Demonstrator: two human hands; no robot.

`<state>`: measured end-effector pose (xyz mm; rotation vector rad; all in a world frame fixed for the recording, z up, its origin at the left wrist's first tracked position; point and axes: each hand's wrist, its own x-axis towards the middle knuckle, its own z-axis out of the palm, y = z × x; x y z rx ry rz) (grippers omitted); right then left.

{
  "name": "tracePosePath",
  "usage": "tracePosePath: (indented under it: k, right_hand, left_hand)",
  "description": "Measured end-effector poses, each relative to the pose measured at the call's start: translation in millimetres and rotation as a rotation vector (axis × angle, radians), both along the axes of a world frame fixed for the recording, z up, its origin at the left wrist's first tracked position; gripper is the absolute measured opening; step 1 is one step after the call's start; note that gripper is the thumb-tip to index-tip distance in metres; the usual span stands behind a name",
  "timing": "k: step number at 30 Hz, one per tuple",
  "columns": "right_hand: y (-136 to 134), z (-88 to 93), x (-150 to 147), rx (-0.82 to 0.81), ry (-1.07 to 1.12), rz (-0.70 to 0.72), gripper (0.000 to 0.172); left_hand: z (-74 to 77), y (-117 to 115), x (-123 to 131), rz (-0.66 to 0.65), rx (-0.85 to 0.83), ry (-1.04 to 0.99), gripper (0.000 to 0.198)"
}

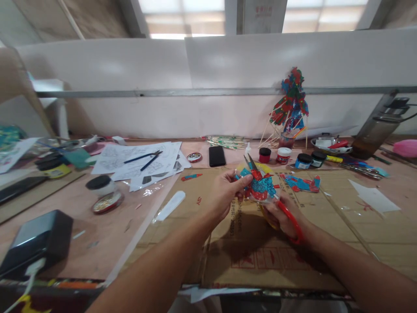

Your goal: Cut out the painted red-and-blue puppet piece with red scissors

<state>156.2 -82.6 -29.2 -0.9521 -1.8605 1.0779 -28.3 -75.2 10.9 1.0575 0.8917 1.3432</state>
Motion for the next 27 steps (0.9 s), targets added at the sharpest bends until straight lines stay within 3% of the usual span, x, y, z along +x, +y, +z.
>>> tracePosePath:
  k: [9,16,27]
  right_hand:
    - [-0.6,6.5,-2.6,0.080,-0.035,-0.037,0.026]
    - [-2.7,9.4,-0.8,0.082,-0.111,0.009,0.039]
    - [-0.3,-0.8,-0.7,0.116,-0.033,0.035,0.041]
  left_hand:
    - [-1.0,-3.3,2.7,0.029,-0.029,-0.029,0.039]
    - [-0.4,-2.6,1.3,-0.024,-0.036,-0.008,0.032]
    - [0.4,-3.8,3.0,0.013,-0.022,-0.032,0.035]
